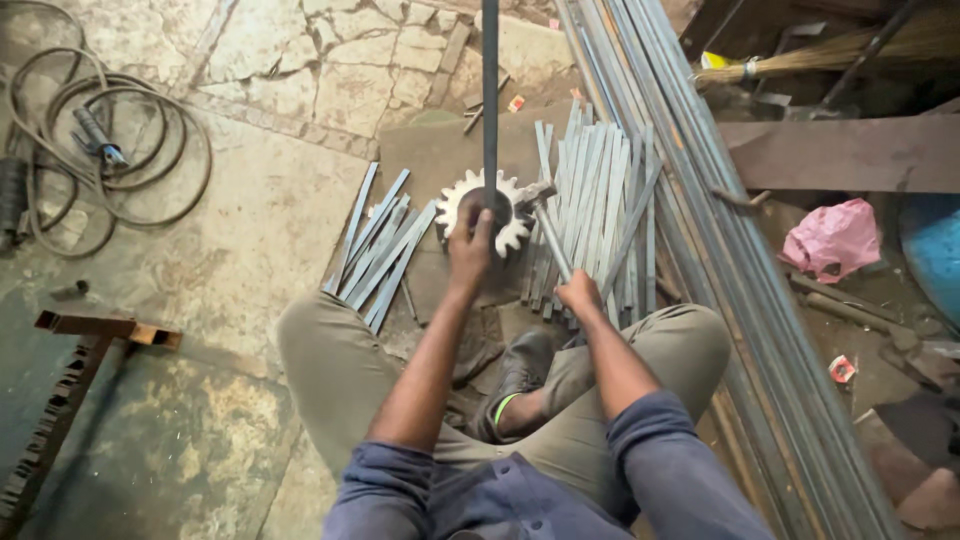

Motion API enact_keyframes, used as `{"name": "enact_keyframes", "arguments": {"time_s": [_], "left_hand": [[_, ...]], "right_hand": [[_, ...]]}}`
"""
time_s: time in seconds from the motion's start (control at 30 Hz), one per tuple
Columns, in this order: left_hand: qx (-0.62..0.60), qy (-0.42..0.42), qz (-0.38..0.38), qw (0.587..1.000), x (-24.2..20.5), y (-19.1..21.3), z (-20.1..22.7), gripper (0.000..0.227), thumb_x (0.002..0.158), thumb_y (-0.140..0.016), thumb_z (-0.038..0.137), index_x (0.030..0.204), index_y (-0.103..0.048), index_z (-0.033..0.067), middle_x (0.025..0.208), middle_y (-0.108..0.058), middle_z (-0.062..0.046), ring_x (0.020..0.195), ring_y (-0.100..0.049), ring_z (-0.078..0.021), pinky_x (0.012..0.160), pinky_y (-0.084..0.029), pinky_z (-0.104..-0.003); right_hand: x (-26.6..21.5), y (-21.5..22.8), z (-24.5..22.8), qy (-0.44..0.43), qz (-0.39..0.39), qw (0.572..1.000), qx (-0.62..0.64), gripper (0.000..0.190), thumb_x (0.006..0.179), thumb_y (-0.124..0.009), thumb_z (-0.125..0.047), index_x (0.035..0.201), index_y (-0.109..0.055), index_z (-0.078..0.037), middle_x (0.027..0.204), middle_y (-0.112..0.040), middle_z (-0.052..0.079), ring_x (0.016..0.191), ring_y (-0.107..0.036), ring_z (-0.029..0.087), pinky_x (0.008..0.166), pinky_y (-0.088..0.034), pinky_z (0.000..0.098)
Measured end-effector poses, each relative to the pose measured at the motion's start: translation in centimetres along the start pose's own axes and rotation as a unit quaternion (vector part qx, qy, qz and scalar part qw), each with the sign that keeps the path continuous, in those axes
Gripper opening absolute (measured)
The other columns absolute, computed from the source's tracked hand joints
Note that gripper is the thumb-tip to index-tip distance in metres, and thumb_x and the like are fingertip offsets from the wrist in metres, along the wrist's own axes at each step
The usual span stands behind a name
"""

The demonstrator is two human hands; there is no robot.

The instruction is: The person sits cross-legged on the floor and repeatedly strikes thin metal rods with a hammer. The rods are held against a large white gear-like object placed on the ground. The person picks up rods from a pile, strikes them, and places them back down.

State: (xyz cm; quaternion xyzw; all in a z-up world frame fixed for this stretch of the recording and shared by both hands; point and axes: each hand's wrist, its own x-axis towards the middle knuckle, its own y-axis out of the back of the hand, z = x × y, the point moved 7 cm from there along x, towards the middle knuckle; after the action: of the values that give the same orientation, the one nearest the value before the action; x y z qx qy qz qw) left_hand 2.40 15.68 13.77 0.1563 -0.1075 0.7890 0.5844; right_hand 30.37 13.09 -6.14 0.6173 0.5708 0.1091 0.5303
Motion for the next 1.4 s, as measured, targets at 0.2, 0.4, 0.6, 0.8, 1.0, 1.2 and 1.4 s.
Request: {"name": "enact_keyframes", "arguments": {"time_s": [0.2,0.4,0.6,0.8,1.0,1.2,1.4], "left_hand": [[-0.215,0.508,-0.170,0.817,-5.8,1.1,-8.2,0.057,0.104,-0.045,0.059,0.111,-0.073,0.0092,0.077,-0.057,-0.001,0.063,-0.049,-0.0126,0.054,-0.040,-0.029],[-0.092,0.630,-0.094,0.766,-19.3,3.2,-18.3,0.057,0.100,-0.052,0.068,0.086,-0.060,0.0135,0.058,-0.043,0.003,0.046,-0.037,-0.0163,0.045,-0.032,-0.035],[0.135,0.452,-0.105,0.876,-19.7,4.7,-19.8,0.066,0.101,-0.053,0.061,0.076,-0.065,0.0012,0.062,-0.057,-0.007,0.053,-0.050,-0.0189,0.048,-0.041,-0.039],[0.215,0.399,-0.131,0.882,-20.8,5.3,-20.9,0.055,0.095,-0.057,0.056,0.096,-0.072,0.0023,0.079,-0.073,-0.017,0.075,-0.071,-0.0334,0.068,-0.054,-0.046],[0.325,0.417,-0.132,0.838,-23.9,6.1,-21.6,0.066,0.096,-0.051,0.065,0.105,-0.073,0.0043,0.106,-0.071,-0.026,0.104,-0.065,-0.0491,0.088,-0.050,-0.056],[0.325,0.456,-0.128,0.819,-26.4,6.7,-21.6,0.069,0.096,-0.048,0.068,0.096,-0.072,0.0034,0.100,-0.071,-0.027,0.101,-0.066,-0.0498,0.087,-0.051,-0.056],[0.180,0.512,-0.116,0.832,-24.1,5.6,-16.8,0.055,0.103,-0.050,0.050,0.089,-0.067,-0.0007,0.079,-0.069,-0.022,0.071,-0.069,-0.0370,0.063,-0.054,-0.048]], "right_hand": [[-0.3,-0.1,-1.1,0.004,-0.003,0.999,0.041,0.049,0.076,-0.088,-0.029,0.110,-0.067,-0.001,0.099,-0.073,0.022,0.087,-0.074,0.035,0.074,-0.059,0.0456],[-0.2,-2.8,-0.5,-0.065,-0.138,0.921,0.357,0.029,0.077,-0.086,-0.017,0.084,-0.061,-0.004,0.062,-0.053,0.006,0.046,-0.048,0.018,0.040,-0.037,0.0390],[-1.1,2.4,-4.1,0.091,-0.031,0.928,0.361,0.038,0.082,-0.086,-0.034,0.077,-0.059,-0.007,0.057,-0.049,-0.003,0.043,-0.042,0.010,0.039,-0.032,0.0330],[-6.7,14.7,-12.8,0.307,0.095,0.825,0.465,0.031,0.106,-0.063,-0.035,0.100,-0.071,-0.006,0.062,-0.054,-0.004,0.050,-0.050,0.008,0.046,-0.040,0.0259],[-4.8,13.5,-15.1,0.356,0.131,0.845,0.378,0.025,0.108,-0.063,-0.029,0.120,-0.065,-0.007,0.077,-0.059,0.001,0.064,-0.056,0.013,0.057,-0.046,0.0320],[1.0,1.4,-6.6,0.172,0.090,0.977,0.084,0.044,0.090,-0.078,-0.034,0.123,-0.065,-0.009,0.094,-0.072,0.020,0.090,-0.070,0.039,0.078,-0.055,0.0484],[0.5,-0.4,-1.8,0.121,0.078,0.990,0.013,0.051,0.081,-0.079,-0.026,0.127,-0.063,-0.012,0.107,-0.072,0.023,0.102,-0.069,0.044,0.086,-0.055,0.0522]]}}
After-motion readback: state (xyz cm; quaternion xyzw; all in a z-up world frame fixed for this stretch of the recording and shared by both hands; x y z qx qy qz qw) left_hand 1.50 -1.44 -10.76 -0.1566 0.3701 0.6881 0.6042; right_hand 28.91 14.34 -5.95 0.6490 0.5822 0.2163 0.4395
